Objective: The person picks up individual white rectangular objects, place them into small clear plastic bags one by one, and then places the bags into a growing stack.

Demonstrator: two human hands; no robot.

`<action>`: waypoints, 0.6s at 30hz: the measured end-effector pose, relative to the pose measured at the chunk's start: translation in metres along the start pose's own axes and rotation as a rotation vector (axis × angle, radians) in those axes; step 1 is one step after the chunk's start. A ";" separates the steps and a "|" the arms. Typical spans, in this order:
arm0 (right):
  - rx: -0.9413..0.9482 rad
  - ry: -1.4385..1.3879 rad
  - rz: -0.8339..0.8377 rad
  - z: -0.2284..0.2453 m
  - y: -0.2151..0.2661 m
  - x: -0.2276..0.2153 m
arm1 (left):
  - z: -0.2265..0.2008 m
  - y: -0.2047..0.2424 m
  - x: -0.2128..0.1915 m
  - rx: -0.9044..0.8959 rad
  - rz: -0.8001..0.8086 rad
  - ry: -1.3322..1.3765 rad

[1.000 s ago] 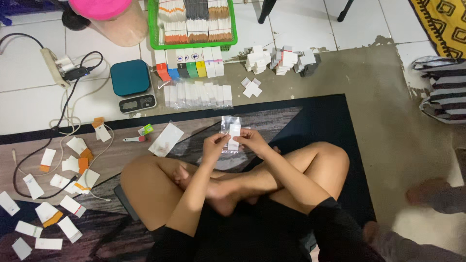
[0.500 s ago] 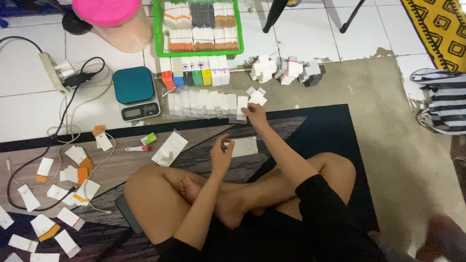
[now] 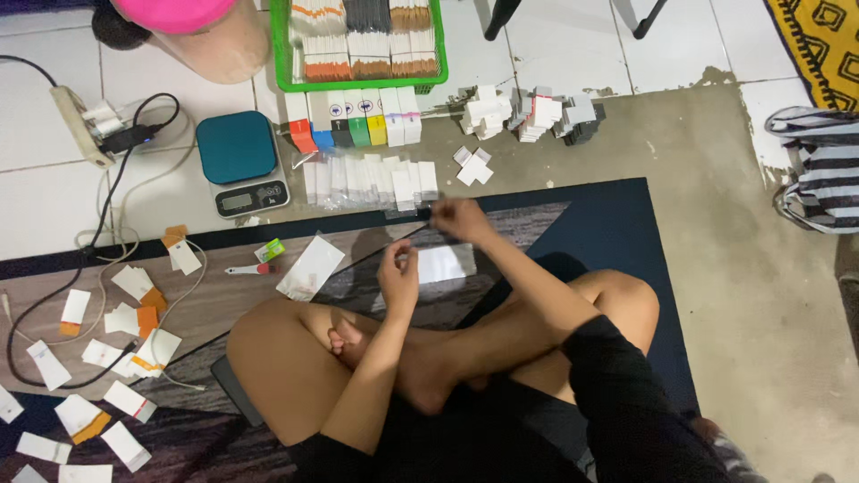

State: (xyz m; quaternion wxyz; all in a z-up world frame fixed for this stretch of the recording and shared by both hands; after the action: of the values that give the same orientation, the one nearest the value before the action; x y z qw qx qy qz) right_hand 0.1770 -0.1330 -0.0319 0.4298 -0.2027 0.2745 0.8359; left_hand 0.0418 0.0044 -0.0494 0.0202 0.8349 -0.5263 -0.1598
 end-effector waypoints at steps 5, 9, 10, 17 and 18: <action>0.110 0.584 0.209 -0.019 0.039 -0.005 | -0.002 0.000 -0.001 -0.043 0.011 0.034; 0.165 0.571 0.155 -0.037 0.040 -0.005 | 0.015 -0.008 0.001 -0.070 0.023 0.039; 0.165 0.568 0.150 -0.044 0.039 -0.004 | 0.013 -0.005 0.000 -0.065 0.025 0.037; 0.196 0.360 0.077 -0.059 0.035 -0.010 | 0.027 -0.007 -0.005 -0.112 0.037 0.110; 0.170 0.357 0.049 -0.063 0.034 -0.011 | 0.034 -0.010 -0.003 -0.110 0.034 0.084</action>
State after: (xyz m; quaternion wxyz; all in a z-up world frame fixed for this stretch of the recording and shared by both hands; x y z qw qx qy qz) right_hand 0.1607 -0.1957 -0.0638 0.3693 -0.3040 0.4209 0.7707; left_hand 0.0393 0.0157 -0.0826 0.0910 0.8294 -0.5296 -0.1530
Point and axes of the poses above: each hand's wrist, its own y-axis away from the middle knuckle, its own x-axis out of the palm, z = x × y, the point moved 1 cm from there along -y, towards the middle knuckle, and after that the axes turned 5 degrees about z, right-handed, at the moved point
